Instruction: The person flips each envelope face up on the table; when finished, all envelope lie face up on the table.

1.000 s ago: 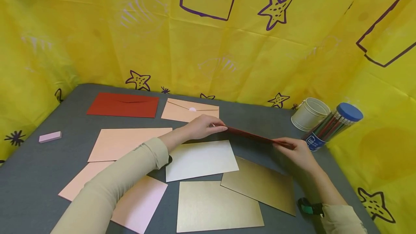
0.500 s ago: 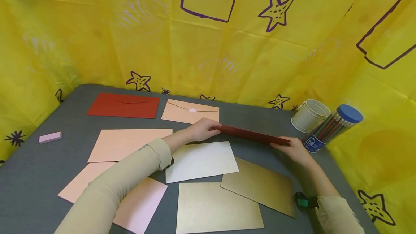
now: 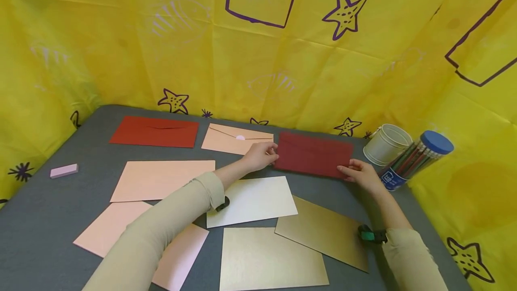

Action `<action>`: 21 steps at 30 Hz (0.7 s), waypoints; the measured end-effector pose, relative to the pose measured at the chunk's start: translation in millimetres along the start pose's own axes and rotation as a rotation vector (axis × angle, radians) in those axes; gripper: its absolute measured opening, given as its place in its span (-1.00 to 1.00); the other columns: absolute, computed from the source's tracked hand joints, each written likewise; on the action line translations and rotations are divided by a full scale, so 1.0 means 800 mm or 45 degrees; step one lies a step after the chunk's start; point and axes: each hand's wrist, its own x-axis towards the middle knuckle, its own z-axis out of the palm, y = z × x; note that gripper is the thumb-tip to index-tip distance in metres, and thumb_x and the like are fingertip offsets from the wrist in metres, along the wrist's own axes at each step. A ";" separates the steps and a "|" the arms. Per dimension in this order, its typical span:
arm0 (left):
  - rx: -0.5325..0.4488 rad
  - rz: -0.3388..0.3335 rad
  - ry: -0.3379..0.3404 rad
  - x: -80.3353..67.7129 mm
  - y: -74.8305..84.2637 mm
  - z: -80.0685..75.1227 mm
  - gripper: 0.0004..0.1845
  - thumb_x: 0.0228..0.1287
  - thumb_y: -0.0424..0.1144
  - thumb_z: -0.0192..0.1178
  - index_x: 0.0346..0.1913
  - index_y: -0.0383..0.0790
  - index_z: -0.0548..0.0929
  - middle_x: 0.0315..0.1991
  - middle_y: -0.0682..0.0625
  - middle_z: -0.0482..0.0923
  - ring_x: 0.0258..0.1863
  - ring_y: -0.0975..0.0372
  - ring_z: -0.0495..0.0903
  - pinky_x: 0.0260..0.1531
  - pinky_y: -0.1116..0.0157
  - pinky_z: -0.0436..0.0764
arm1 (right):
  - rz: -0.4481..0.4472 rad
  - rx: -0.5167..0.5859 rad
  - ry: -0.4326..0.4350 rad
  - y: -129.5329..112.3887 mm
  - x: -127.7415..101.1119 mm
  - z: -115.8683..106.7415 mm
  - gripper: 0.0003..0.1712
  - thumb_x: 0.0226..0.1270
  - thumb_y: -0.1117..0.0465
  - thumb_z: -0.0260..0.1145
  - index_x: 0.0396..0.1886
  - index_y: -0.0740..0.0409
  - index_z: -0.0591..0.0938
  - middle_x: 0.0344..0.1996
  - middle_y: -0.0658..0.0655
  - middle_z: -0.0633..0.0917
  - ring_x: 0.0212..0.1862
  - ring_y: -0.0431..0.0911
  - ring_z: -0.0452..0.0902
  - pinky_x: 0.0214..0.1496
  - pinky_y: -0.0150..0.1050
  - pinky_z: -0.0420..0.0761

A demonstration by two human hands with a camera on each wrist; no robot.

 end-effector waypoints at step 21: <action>-0.208 -0.183 -0.101 -0.004 0.021 0.029 -0.30 0.34 -0.34 0.17 0.47 -0.39 0.16 0.29 -0.25 0.41 0.27 0.01 0.43 0.18 0.17 0.47 | 0.157 -0.635 0.244 -0.003 0.024 0.005 -0.24 0.31 -0.13 0.32 0.18 0.46 0.49 -0.03 0.41 0.64 -0.02 0.18 0.52 -0.03 -0.07 0.49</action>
